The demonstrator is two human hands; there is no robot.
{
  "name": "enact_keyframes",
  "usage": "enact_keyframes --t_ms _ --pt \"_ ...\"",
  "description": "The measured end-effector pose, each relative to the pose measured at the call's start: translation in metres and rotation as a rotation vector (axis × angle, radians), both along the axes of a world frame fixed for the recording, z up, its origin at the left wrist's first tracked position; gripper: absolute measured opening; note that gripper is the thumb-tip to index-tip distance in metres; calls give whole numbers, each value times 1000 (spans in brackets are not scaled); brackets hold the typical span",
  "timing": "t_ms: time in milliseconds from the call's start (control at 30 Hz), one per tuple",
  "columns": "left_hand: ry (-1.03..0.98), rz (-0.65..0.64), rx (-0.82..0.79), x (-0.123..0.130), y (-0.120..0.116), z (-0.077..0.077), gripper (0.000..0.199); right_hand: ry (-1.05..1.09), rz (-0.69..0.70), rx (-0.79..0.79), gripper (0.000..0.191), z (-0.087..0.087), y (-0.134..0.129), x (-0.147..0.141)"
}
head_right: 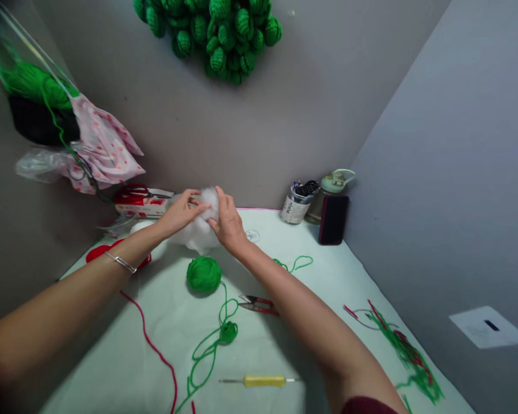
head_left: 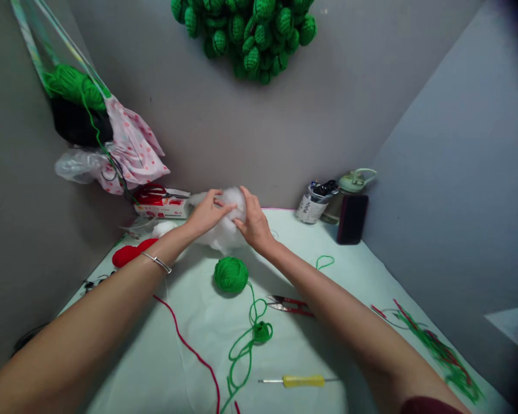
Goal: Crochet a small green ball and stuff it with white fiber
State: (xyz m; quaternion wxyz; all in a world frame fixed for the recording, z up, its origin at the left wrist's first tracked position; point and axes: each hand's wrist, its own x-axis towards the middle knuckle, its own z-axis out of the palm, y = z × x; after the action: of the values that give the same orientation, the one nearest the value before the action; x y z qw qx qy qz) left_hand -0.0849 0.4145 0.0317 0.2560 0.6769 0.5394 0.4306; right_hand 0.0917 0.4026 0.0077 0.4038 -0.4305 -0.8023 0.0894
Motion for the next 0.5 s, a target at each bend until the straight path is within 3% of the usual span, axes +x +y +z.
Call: enact_keyframes --t_ms 233,400,500 --pt "-97 -8 11 -5 11 18 14 68 151 55 77 22 -4 9" --pt "-231 -24 31 -4 9 23 14 18 25 31 80 26 2 -4" --pt "-311 -71 18 3 3 21 14 -124 -75 -27 57 21 12 -19"
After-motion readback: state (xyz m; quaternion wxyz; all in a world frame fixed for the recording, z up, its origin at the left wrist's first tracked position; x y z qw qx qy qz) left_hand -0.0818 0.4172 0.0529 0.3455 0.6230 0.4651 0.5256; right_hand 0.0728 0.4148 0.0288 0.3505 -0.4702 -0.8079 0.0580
